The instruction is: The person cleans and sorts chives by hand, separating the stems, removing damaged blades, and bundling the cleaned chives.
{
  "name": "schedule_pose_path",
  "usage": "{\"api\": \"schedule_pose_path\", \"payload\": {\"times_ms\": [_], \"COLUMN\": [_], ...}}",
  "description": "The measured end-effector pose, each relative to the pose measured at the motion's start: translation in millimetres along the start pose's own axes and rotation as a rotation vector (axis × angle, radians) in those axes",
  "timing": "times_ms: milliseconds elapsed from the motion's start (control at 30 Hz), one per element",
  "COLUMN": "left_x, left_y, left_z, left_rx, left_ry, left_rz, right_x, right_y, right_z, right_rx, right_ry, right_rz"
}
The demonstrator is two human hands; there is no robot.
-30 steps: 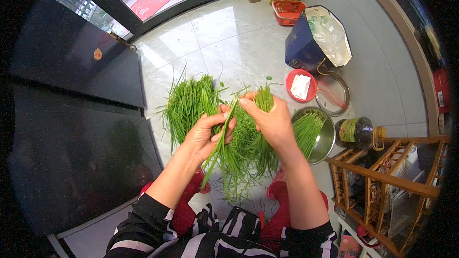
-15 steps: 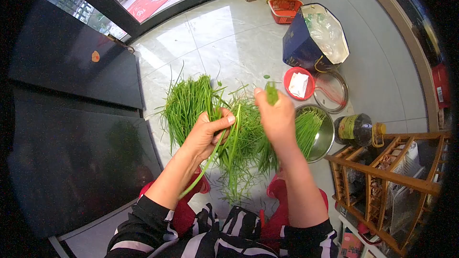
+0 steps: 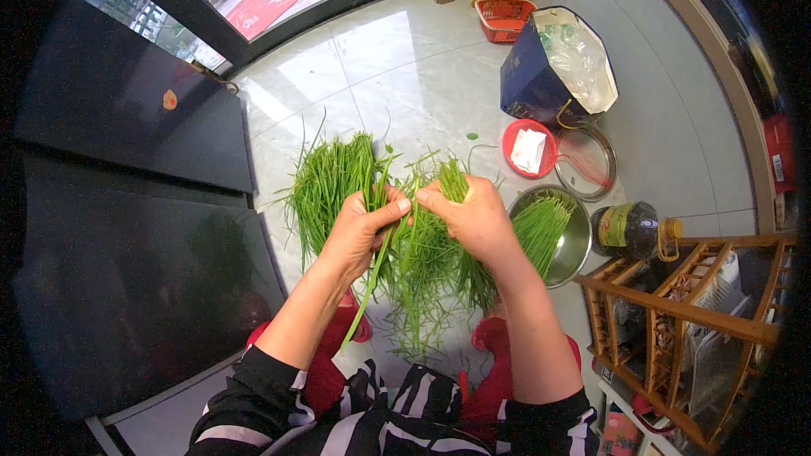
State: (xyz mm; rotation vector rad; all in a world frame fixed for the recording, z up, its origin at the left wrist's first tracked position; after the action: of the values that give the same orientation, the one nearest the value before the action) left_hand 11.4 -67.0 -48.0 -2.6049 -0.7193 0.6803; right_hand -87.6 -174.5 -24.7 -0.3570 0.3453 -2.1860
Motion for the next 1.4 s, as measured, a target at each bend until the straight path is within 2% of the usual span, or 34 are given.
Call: {"api": "schedule_pose_path", "payload": {"times_ms": [67,133,267,333,367,433,467,533,567,633,800,867,900,967,1200,1400], "left_x": [2.0,3.7,7.5,10.4,10.4,7.4,6.3,4.0,3.6,-1.2,-9.7,-17.1,-16.0,-15.9,-24.2,-34.0], "left_y": [0.8,3.1,1.7,1.9,2.0,2.1,2.0,0.7,-0.2,-0.5,0.0,-3.2,-2.8,-2.1,-1.4,-5.5], "left_z": [-1.1,-0.7,0.8,1.8,1.6,3.2,2.9,1.3,1.6,3.6,8.3,3.1,4.0,5.6,12.0,12.8], "left_rx": [-0.012,-0.007,0.046,0.052,0.052,0.071,0.069,0.060,0.061,0.083,0.080,0.105,0.103,0.089,0.082,0.087], "left_ry": [0.018,0.098,0.081,0.028,0.029,-0.068,-0.068,-0.090,-0.090,-0.087,-0.072,-0.152,-0.153,-0.125,0.000,0.064], "left_rz": [-0.013,0.021,0.035,0.007,0.007,0.040,0.041,0.033,0.032,0.060,0.149,0.178,0.178,0.210,0.310,0.372], "right_x": [4.4,18.9,40.3,38.4,36.1,32.2,31.8,24.1,19.7,8.2,-8.9,9.3,14.0,8.1,-7.7,-10.0], "right_y": [0.4,0.7,0.4,1.1,2.5,-4.8,-7.9,-9.0,-8.3,-3.7,-1.7,-1.1,-0.9,0.3,-0.1,0.5], "right_z": [1.0,5.9,5.9,10.4,4.0,20.5,22.3,24.1,24.1,3.9,6.9,2.5,2.2,9.4,9.4,0.5], "right_rx": [0.025,0.091,0.005,0.155,0.155,0.371,0.373,0.162,0.161,-0.030,0.024,0.018,0.019,0.085,0.049,0.000], "right_ry": [-0.013,-0.171,-0.031,-0.072,-0.071,-0.349,-0.350,-0.231,-0.230,-0.021,0.092,0.195,0.194,0.327,0.338,0.313], "right_rz": [-0.015,-0.155,-0.231,-0.209,-0.209,-0.319,-0.320,-0.258,-0.257,-0.173,-0.040,-0.185,-0.184,-0.010,0.016,-0.054]}}
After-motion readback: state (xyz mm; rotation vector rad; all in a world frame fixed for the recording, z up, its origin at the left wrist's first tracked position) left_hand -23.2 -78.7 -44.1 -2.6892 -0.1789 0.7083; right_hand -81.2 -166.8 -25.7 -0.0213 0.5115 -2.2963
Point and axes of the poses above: each hand's wrist, its own y-axis towards the middle knuckle, its own x-axis out of the back of the hand, z = x × y, the point moved 9 cm from there along y, towards the middle knuckle, and after that the axes turned 2 degrees about z, right-handed, at the moved point
